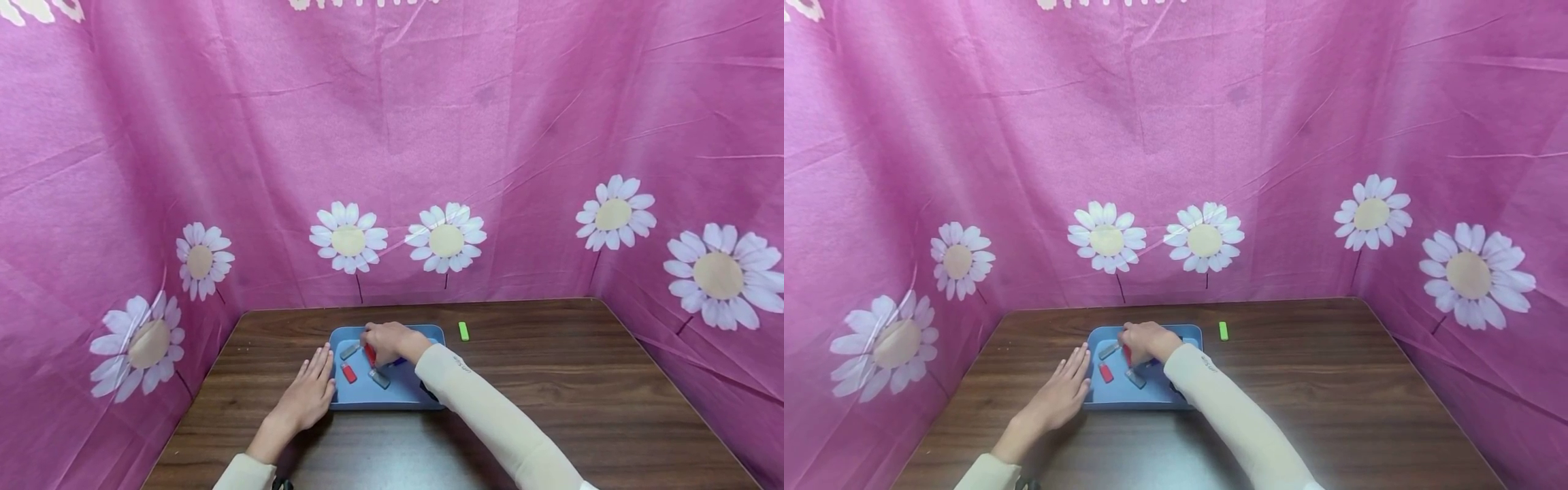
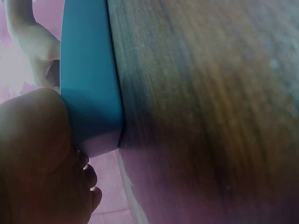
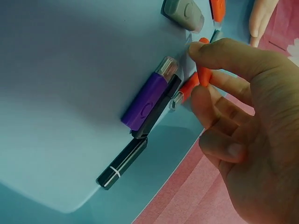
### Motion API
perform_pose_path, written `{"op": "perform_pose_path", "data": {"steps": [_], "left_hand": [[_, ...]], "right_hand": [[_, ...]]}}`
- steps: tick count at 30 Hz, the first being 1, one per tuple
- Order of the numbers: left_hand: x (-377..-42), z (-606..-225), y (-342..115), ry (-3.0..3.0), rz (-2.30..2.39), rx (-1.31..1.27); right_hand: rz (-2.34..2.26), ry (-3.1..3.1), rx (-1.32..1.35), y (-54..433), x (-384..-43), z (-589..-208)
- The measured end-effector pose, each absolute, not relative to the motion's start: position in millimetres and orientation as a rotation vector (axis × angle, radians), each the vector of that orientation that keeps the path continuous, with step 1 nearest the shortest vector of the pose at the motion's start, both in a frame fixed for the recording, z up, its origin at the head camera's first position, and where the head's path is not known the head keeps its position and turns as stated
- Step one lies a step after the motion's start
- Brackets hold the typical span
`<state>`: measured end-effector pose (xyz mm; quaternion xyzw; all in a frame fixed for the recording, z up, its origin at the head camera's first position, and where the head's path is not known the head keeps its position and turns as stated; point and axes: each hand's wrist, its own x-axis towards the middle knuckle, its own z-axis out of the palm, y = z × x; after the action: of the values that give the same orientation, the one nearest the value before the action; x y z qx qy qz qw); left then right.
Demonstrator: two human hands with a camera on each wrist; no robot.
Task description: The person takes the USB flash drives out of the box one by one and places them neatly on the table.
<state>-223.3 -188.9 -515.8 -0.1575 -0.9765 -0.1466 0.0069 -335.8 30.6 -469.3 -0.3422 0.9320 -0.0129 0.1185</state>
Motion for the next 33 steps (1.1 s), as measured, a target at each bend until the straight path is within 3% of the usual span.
{"op": "perform_pose_path", "data": {"steps": [33], "left_hand": [[-222.6, -514.3, -188.7, -3.054, -0.443, -0.496]], "right_hand": [[-0.18, 2.799, -1.132, 66.7, -330.4, -452.8]]}}
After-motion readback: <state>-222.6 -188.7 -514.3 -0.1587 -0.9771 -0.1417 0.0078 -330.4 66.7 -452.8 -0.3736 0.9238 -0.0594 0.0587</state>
